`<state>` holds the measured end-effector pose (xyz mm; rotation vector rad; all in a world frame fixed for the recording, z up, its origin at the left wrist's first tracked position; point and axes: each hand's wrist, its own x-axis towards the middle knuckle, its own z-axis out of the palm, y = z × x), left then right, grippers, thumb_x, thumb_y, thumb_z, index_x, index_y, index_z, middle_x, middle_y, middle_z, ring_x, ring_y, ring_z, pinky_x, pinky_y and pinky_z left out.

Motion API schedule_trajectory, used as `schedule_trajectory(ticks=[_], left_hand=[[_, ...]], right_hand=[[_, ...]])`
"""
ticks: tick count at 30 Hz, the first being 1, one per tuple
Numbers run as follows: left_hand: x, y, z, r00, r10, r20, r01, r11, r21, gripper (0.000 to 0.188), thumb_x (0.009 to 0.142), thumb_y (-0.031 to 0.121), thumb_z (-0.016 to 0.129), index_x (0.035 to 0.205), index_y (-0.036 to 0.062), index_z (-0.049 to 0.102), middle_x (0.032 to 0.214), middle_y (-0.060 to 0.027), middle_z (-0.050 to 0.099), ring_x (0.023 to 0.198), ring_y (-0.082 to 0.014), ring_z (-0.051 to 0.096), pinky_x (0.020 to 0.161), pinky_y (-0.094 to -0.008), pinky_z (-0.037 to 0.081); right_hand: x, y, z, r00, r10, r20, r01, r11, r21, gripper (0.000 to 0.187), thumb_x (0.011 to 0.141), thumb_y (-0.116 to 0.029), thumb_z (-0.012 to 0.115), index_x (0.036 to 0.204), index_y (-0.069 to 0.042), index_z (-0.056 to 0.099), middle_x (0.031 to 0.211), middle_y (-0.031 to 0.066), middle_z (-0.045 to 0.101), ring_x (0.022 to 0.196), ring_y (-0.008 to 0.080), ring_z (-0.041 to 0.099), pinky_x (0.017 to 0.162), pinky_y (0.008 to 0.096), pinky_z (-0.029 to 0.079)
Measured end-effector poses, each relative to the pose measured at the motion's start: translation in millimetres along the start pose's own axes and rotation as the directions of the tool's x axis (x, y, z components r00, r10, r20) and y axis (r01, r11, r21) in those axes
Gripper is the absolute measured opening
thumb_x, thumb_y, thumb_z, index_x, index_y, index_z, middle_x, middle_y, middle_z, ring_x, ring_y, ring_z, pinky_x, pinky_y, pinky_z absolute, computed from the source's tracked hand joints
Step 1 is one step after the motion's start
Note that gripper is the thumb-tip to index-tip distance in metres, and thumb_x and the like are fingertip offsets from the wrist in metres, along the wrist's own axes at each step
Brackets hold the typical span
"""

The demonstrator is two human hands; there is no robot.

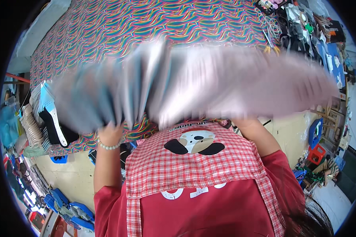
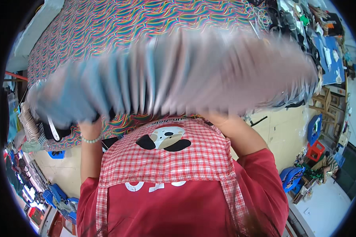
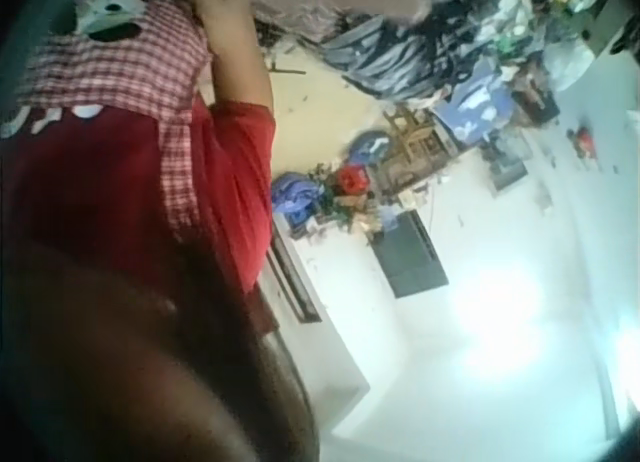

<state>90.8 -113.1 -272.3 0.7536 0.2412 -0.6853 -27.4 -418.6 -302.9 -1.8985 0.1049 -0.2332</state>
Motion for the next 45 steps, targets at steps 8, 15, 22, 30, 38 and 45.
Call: schedule_trajectory(ticks=[8, 15, 22, 30, 38, 45], left_hand=[[22.7, -18.4, -84.3, 0.803, 0.360, 0.475, -0.580, 0.283, 0.764, 0.040, 0.093, 0.013, 0.056, 0.131, 0.0026, 0.051, 0.124, -0.0145, 0.059, 0.117, -0.0221, 0.055, 0.107, -0.0373, 0.037], [10.6, -12.2, -54.8, 0.811, 0.582, 0.059, 0.167, -0.327, 0.930, 0.087, 0.086, 0.045, 0.068, 0.145, -0.0059, 0.028, 0.150, -0.0284, 0.028, 0.142, -0.0367, 0.023, 0.116, -0.0467, 0.015], [-9.1, -18.4, -73.5, 0.865, 0.490, 0.106, 0.042, -0.282, 0.958, 0.073, 0.097, 0.030, 0.055, 0.149, -0.0058, 0.019, 0.155, -0.0269, 0.018, 0.145, -0.0384, 0.016, 0.117, -0.0460, 0.012], [-67.4, -17.6, -86.2, 0.917, 0.351, 0.188, -0.085, -0.289, 0.954, 0.050, 0.097, 0.015, 0.052, 0.142, -0.0045, 0.040, 0.154, -0.0209, 0.027, 0.142, -0.0371, 0.025, 0.115, -0.0452, 0.021], [-63.3, -13.4, -72.2, 0.880, 0.470, 0.065, 0.020, -0.173, 0.985, 0.041, 0.097, 0.012, 0.051, 0.135, -0.0039, 0.048, 0.152, -0.0194, 0.032, 0.140, -0.0332, 0.031, 0.114, -0.0423, 0.025], [-58.3, -1.1, -93.4, 0.854, 0.514, 0.076, -0.016, -0.121, 0.993, 0.041, 0.098, 0.013, 0.051, 0.135, -0.0039, 0.048, 0.151, -0.0214, 0.033, 0.140, -0.0330, 0.033, 0.113, -0.0423, 0.026]], right_hand=[[43.4, 50.6, 39.9, 0.983, -0.045, 0.178, 0.032, 0.996, 0.077, 0.057, 0.083, -0.019, 0.070, 0.133, -0.003, 0.048, 0.118, 0.0142, 0.062, 0.115, 0.0255, 0.057, 0.099, 0.0348, 0.043], [84.4, 6.3, 48.5, 0.975, 0.001, 0.224, 0.114, 0.860, -0.498, 0.074, 0.085, -0.050, 0.065, 0.126, 0.009, 0.049, 0.120, 0.0261, 0.057, 0.113, 0.0409, 0.054, 0.099, 0.0430, 0.043], [84.1, 24.6, 19.1, 0.983, -0.144, 0.116, 0.183, 0.857, -0.482, 0.049, 0.088, -0.039, 0.065, 0.113, 0.003, 0.062, 0.104, 0.0193, 0.063, 0.099, 0.0355, 0.061, 0.088, 0.0406, 0.048], [157.0, 109.8, -229.8, 0.883, -0.021, -0.469, -0.381, 0.550, -0.743, 0.021, 0.086, -0.023, 0.064, 0.094, -0.006, 0.072, 0.088, 0.0182, 0.069, 0.084, 0.0348, 0.066, 0.074, 0.0416, 0.052], [184.0, 145.8, -253.8, 0.883, 0.212, -0.419, -0.467, 0.315, -0.826, 0.024, 0.084, -0.028, 0.061, 0.089, -0.007, 0.072, 0.094, 0.0179, 0.069, 0.091, 0.0337, 0.067, 0.082, 0.0439, 0.053], [180.7, 134.3, -301.8, 0.787, 0.173, -0.592, -0.395, 0.879, -0.267, 0.023, 0.086, -0.022, 0.058, 0.087, -0.001, 0.069, 0.086, 0.0119, 0.072, 0.082, 0.0187, 0.069, 0.071, 0.0340, 0.054]])
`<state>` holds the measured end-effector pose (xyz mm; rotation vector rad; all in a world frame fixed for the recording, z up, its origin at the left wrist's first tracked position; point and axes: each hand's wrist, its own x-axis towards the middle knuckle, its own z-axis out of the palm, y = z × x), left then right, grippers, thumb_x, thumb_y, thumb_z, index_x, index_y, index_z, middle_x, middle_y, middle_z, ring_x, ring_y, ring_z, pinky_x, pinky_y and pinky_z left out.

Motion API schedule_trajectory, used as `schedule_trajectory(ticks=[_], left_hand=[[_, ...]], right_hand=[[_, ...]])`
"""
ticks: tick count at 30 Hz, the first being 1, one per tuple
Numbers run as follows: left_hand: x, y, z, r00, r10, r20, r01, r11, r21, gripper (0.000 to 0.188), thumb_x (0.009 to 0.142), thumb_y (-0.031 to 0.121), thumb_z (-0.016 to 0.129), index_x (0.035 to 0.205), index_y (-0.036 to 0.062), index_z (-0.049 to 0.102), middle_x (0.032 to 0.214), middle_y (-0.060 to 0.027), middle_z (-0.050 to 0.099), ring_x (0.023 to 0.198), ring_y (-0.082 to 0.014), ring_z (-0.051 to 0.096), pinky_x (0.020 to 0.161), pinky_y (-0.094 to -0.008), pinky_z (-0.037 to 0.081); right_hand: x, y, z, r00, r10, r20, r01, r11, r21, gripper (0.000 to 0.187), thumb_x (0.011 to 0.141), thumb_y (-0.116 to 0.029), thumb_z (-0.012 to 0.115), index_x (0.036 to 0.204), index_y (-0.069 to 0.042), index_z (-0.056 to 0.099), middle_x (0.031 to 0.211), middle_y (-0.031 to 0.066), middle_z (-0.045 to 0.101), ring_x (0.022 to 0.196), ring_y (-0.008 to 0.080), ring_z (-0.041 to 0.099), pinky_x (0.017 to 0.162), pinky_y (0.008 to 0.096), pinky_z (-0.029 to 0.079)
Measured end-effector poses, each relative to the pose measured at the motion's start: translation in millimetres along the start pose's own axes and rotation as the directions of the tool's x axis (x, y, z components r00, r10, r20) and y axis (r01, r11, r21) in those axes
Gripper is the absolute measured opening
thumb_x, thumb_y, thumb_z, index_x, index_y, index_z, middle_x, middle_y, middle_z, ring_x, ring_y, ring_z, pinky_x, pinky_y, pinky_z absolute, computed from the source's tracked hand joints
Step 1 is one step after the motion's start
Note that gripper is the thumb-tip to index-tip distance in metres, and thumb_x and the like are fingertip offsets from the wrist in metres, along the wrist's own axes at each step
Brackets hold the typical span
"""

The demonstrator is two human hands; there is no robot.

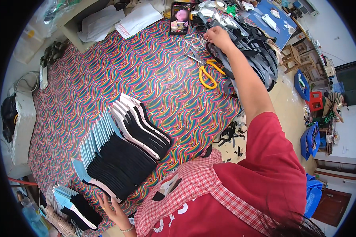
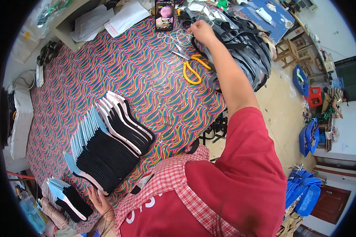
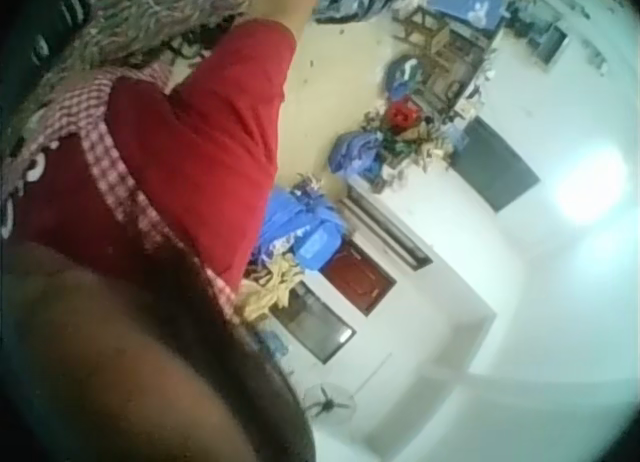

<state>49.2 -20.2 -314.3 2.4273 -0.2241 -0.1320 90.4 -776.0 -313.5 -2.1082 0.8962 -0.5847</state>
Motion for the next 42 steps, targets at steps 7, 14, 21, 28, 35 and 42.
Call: schedule_trajectory(ticks=[7, 14, 21, 28, 35, 42], left_hand=[[4.4, 22.0, 7.6, 0.998, -0.017, 0.060, 0.032, 0.965, -0.259, 0.038, 0.099, 0.012, 0.049, 0.132, -0.0050, 0.052, 0.124, -0.0175, 0.061, 0.115, -0.0267, 0.057, 0.101, -0.0345, 0.040], [0.3, 32.8, 13.5, 1.000, -0.031, 0.000, 0.030, 0.982, -0.188, 0.038, 0.097, 0.010, 0.050, 0.132, -0.0045, 0.052, 0.121, -0.0196, 0.061, 0.107, -0.0265, 0.058, 0.094, -0.0346, 0.043], [-9.6, 42.6, 13.1, 0.998, -0.023, 0.055, 0.031, 0.988, -0.148, 0.042, 0.097, 0.008, 0.050, 0.137, -0.0040, 0.047, 0.134, -0.0187, 0.051, 0.118, -0.0251, 0.055, 0.096, -0.0331, 0.043], [-19.6, 72.3, -3.4, 0.993, -0.094, 0.075, 0.120, 0.785, -0.608, 0.058, 0.098, 0.011, 0.046, 0.151, 0.0020, 0.023, 0.156, -0.0146, 0.022, 0.135, -0.0346, 0.039, 0.104, -0.0397, 0.039], [-16.0, 86.5, -9.6, 0.949, 0.053, 0.310, 0.176, 0.729, -0.662, 0.065, 0.089, 0.002, 0.052, 0.149, -0.0007, 0.027, 0.151, -0.0132, 0.033, 0.137, -0.0212, 0.035, 0.110, -0.0334, 0.030], [-27.6, 13.8, 9.1, 0.961, -0.035, 0.275, 0.147, 0.906, -0.397, 0.014, 0.089, 0.004, 0.061, 0.102, -0.0017, 0.058, 0.122, -0.0117, 0.060, 0.125, -0.0211, 0.047, 0.110, -0.0384, 0.030]], right_hand=[[-9.7, -34.9, -3.0, 0.994, -0.105, -0.009, 0.105, 0.982, 0.157, 0.019, 0.086, -0.008, 0.057, 0.097, -0.004, 0.073, 0.086, 0.0094, 0.071, 0.082, 0.0150, 0.068, 0.071, 0.0302, 0.053], [-21.5, -23.9, 85.5, 0.881, -0.388, 0.271, 0.464, 0.600, -0.652, 0.020, 0.080, -0.025, 0.067, 0.090, -0.009, 0.073, 0.091, 0.0117, 0.067, 0.090, 0.0301, 0.066, 0.078, 0.0428, 0.052], [-27.1, -54.8, 115.7, 0.891, -0.361, 0.274, 0.402, 0.351, -0.846, 0.016, 0.081, -0.019, 0.060, 0.086, -0.008, 0.071, 0.089, 0.0105, 0.068, 0.088, 0.0279, 0.068, 0.073, 0.0447, 0.053], [-164.8, -185.6, 146.2, 0.701, -0.485, 0.523, 0.430, 0.872, 0.233, 0.019, 0.080, -0.021, 0.060, 0.087, -0.003, 0.060, 0.082, 0.0165, 0.061, 0.076, 0.0328, 0.062, 0.068, 0.0447, 0.048], [-395.4, -250.8, 207.5, 0.069, -0.755, 0.652, 0.231, 0.648, 0.726, 0.017, 0.083, -0.017, 0.060, 0.086, -0.001, 0.055, 0.080, 0.0165, 0.063, 0.076, 0.0366, 0.063, 0.065, 0.0454, 0.049], [-399.5, -248.9, 187.8, 0.244, -0.666, 0.705, 0.041, 0.734, 0.678, 0.018, 0.088, -0.009, 0.056, 0.103, -0.001, 0.051, 0.091, 0.0153, 0.063, 0.084, 0.0334, 0.063, 0.071, 0.0423, 0.049]])
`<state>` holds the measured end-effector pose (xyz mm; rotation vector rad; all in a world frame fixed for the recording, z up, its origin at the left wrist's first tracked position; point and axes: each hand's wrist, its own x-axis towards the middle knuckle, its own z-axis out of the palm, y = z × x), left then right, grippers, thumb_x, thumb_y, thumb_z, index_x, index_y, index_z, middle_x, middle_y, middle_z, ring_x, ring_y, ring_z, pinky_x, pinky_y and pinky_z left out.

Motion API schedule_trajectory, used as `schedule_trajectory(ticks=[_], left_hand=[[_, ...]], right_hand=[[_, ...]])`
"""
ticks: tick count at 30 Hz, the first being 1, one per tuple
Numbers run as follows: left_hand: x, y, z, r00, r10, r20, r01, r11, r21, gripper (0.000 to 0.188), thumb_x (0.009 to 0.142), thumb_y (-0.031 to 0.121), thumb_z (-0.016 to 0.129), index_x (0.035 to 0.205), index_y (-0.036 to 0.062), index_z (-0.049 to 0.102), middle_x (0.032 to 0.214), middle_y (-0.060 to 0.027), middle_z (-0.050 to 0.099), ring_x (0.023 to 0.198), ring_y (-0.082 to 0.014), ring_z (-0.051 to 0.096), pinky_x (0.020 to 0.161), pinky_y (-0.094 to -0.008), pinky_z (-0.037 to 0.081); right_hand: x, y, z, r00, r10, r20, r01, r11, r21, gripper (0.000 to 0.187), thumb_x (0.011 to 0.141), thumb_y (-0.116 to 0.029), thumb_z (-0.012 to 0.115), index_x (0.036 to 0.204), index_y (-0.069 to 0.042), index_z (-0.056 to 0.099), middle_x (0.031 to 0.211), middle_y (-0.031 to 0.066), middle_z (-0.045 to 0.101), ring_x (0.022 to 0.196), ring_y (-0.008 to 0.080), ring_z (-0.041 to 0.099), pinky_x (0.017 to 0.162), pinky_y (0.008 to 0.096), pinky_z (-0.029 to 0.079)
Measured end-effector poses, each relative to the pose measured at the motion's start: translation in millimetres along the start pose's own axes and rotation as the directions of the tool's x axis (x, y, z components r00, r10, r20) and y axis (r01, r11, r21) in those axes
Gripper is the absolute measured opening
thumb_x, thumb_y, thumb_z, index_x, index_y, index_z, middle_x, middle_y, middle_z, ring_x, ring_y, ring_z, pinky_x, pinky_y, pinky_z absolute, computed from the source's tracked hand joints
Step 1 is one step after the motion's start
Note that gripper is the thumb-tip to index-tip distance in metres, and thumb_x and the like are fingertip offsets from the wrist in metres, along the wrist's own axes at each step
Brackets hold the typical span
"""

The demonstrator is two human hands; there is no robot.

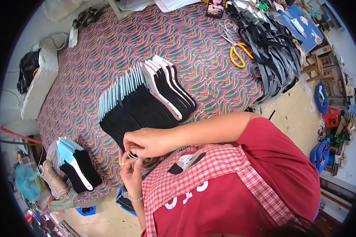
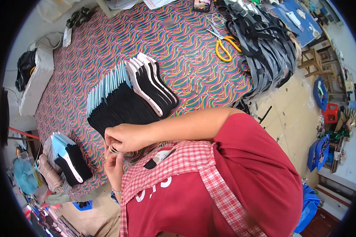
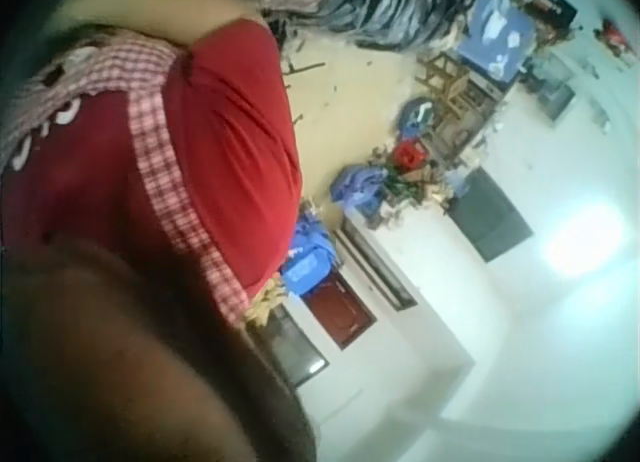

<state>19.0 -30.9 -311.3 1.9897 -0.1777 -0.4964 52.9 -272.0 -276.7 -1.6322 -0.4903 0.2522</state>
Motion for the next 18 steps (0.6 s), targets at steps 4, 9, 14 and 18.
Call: schedule_trajectory(ticks=[4, 9, 14, 18], left_hand=[[10.7, -9.7, 18.3, 0.958, 0.113, -0.264, -0.185, 0.946, -0.265, 0.008, 0.091, 0.005, 0.059, 0.088, 0.0013, 0.051, 0.131, -0.0196, 0.056, 0.105, -0.0173, 0.057, 0.094, -0.0326, 0.044], [36.8, 0.0, 35.8, 0.771, 0.371, -0.518, -0.307, 0.929, 0.208, 0.008, 0.085, -0.002, 0.057, 0.092, 0.0008, 0.053, 0.137, -0.0207, 0.050, 0.108, -0.0202, 0.057, 0.087, -0.0284, 0.047], [36.5, -29.6, 8.0, 0.890, -0.125, -0.437, -0.118, 0.865, -0.488, 0.025, 0.098, 0.005, 0.050, 0.121, -0.0012, 0.058, 0.119, -0.0133, 0.061, 0.103, -0.0175, 0.060, 0.093, -0.0290, 0.048], [28.8, -38.9, -6.2, 0.947, -0.086, -0.308, 0.019, 0.976, -0.215, 0.024, 0.098, 0.007, 0.053, 0.116, -0.0033, 0.064, 0.109, -0.0081, 0.066, 0.100, -0.0112, 0.061, 0.088, -0.0241, 0.048]], right_hand=[[-18.6, -32.5, 5.5, 0.990, -0.102, 0.098, 0.064, 0.943, 0.327, 0.012, 0.091, -0.005, 0.054, 0.102, -0.002, 0.050, 0.084, 0.0084, 0.058, 0.074, 0.0173, 0.057, 0.064, 0.0337, 0.046], [-26.6, -28.6, 23.8, 0.952, -0.194, 0.235, 0.075, 0.896, 0.439, 0.013, 0.093, -0.009, 0.053, 0.104, -0.003, 0.053, 0.085, 0.0057, 0.055, 0.073, 0.0135, 0.053, 0.064, 0.0310, 0.044], [-58.4, -28.0, -10.4, 0.989, -0.146, 0.029, 0.143, 0.986, 0.090, 0.017, 0.081, -0.005, 0.060, 0.099, -0.006, 0.059, 0.088, 0.0076, 0.059, 0.078, 0.0212, 0.059, 0.067, 0.0324, 0.048], [-126.0, 17.7, -81.0, 0.710, 0.173, -0.683, -0.359, 0.923, -0.140, 0.021, 0.078, 0.004, 0.059, 0.096, -0.006, 0.057, 0.086, 0.0058, 0.057, 0.069, 0.0112, 0.057, 0.061, 0.0265, 0.048]])
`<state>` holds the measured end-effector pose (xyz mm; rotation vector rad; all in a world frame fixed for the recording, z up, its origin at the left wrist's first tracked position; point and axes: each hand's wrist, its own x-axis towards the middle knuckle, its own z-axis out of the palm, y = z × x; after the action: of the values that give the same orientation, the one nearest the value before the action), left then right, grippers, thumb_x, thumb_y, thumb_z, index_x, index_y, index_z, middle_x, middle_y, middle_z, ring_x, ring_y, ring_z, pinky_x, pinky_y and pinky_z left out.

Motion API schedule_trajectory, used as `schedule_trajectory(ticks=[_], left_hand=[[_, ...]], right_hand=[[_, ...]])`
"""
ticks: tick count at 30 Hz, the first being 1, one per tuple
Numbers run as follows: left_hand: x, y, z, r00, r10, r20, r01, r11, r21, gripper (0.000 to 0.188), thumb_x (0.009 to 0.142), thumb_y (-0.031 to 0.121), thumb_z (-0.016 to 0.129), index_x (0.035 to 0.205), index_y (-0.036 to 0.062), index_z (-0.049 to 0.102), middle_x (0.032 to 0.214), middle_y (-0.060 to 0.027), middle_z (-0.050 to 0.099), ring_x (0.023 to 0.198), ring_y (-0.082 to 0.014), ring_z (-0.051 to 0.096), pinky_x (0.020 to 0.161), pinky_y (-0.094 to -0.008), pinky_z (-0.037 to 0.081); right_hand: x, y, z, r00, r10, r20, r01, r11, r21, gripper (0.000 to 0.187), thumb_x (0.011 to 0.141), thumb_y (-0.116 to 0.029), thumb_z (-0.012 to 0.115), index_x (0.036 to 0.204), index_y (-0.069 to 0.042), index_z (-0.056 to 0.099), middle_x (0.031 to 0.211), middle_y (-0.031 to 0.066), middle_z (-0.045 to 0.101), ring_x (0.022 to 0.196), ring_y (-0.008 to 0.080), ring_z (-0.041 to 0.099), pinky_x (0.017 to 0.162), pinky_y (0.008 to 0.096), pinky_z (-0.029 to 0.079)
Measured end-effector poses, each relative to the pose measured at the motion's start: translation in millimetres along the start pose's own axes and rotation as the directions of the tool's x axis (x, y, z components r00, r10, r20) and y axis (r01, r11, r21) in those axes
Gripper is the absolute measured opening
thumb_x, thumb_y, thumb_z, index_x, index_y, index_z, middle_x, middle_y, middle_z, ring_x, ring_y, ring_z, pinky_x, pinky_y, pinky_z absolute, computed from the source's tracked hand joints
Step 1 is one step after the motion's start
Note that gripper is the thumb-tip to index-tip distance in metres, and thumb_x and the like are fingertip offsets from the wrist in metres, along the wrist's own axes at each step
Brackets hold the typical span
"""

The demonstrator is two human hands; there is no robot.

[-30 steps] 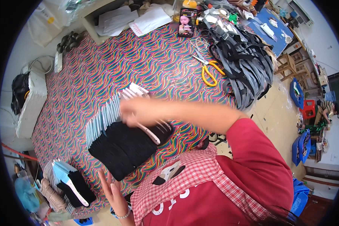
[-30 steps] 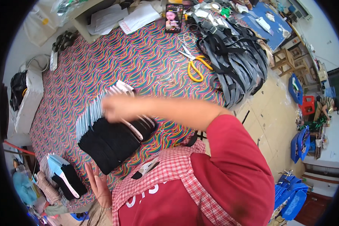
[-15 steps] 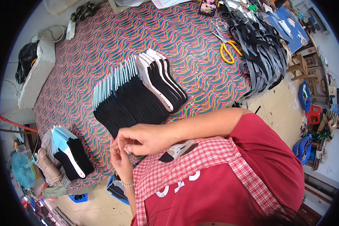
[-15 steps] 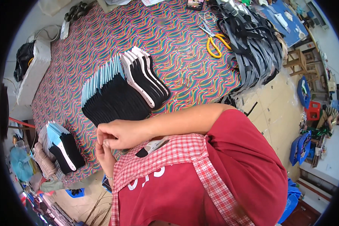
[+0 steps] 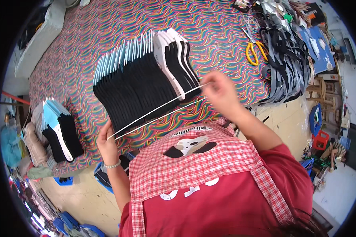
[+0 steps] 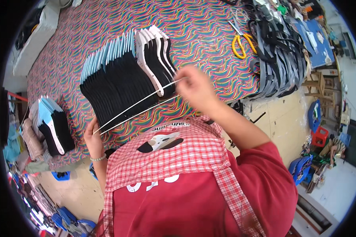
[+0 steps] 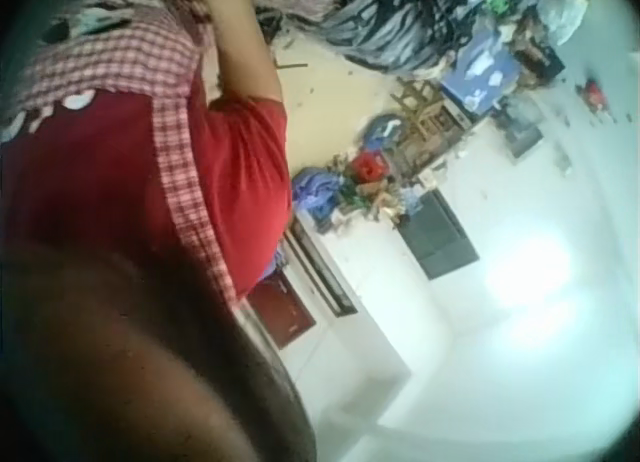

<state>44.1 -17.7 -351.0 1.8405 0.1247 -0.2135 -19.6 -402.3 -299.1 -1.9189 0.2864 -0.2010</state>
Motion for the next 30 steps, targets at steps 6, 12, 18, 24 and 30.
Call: schedule_trajectory(ticks=[6, 12, 18, 24, 30], left_hand=[[17.7, -5.7, -2.9, 0.993, 0.121, 0.015, -0.122, 0.976, 0.183, 0.019, 0.093, -0.004, 0.055, 0.110, -0.0043, 0.063, 0.103, -0.0062, 0.066, 0.092, -0.0126, 0.061, 0.082, -0.0254, 0.048], [18.6, -0.8, 19.6, 0.848, 0.521, 0.093, -0.467, 0.654, 0.595, 0.025, 0.083, -0.014, 0.055, 0.104, -0.0008, 0.059, 0.099, -0.0123, 0.063, 0.100, -0.0276, 0.060, 0.085, -0.0322, 0.048], [23.1, 10.8, 24.9, 0.812, 0.542, 0.219, -0.479, 0.403, 0.780, 0.064, 0.084, 0.011, 0.062, 0.142, -0.0009, 0.037, 0.142, -0.0187, 0.044, 0.129, -0.0357, 0.043, 0.107, -0.0457, 0.031], [29.1, 1.8, 17.6, 0.819, 0.475, 0.322, -0.501, 0.320, 0.804, 0.075, 0.089, 0.026, 0.057, 0.148, -0.0044, 0.023, 0.150, -0.0227, 0.033, 0.138, -0.0382, 0.034, 0.111, -0.0503, 0.025], [30.3, -5.9, 9.5, 0.810, 0.468, 0.353, -0.537, 0.350, 0.768, 0.075, 0.088, 0.025, 0.060, 0.147, -0.0047, 0.024, 0.148, -0.0275, 0.033, 0.137, -0.0401, 0.033, 0.110, -0.0504, 0.025]], right_hand=[[7.5, 57.8, 11.8, 0.901, -0.392, -0.186, 0.254, 0.824, -0.506, 0.028, 0.081, 0.006, 0.054, 0.106, -0.004, 0.056, 0.111, 0.0146, 0.060, 0.102, 0.0341, 0.058, 0.091, 0.0432, 0.048], [17.2, 23.5, 38.2, 0.994, 0.095, -0.054, -0.079, 0.965, 0.251, 0.042, 0.087, 0.010, 0.042, 0.125, -0.004, 0.052, 0.104, 0.0141, 0.063, 0.096, 0.0263, 0.061, 0.090, 0.0352, 0.048], [21.2, 36.2, 28.7, 0.985, -0.157, 0.073, 0.171, 0.946, -0.274, 0.059, 0.084, 0.010, 0.047, 0.140, -0.006, 0.041, 0.108, 0.0141, 0.064, 0.098, 0.0290, 0.063, 0.098, 0.0414, 0.045], [29.6, 60.1, 11.8, 0.845, -0.450, 0.290, 0.529, 0.785, -0.323, 0.080, 0.072, 0.014, 0.053, 0.147, -0.004, 0.031, 0.126, 0.0165, 0.057, 0.111, 0.0358, 0.057, 0.105, 0.0525, 0.037], [40.4, 57.1, 32.1, 0.854, -0.424, 0.302, 0.517, 0.755, -0.403, 0.083, 0.070, 0.013, 0.055, 0.148, -0.004, 0.029, 0.127, 0.0194, 0.053, 0.124, 0.0355, 0.050, 0.108, 0.0496, 0.035]])
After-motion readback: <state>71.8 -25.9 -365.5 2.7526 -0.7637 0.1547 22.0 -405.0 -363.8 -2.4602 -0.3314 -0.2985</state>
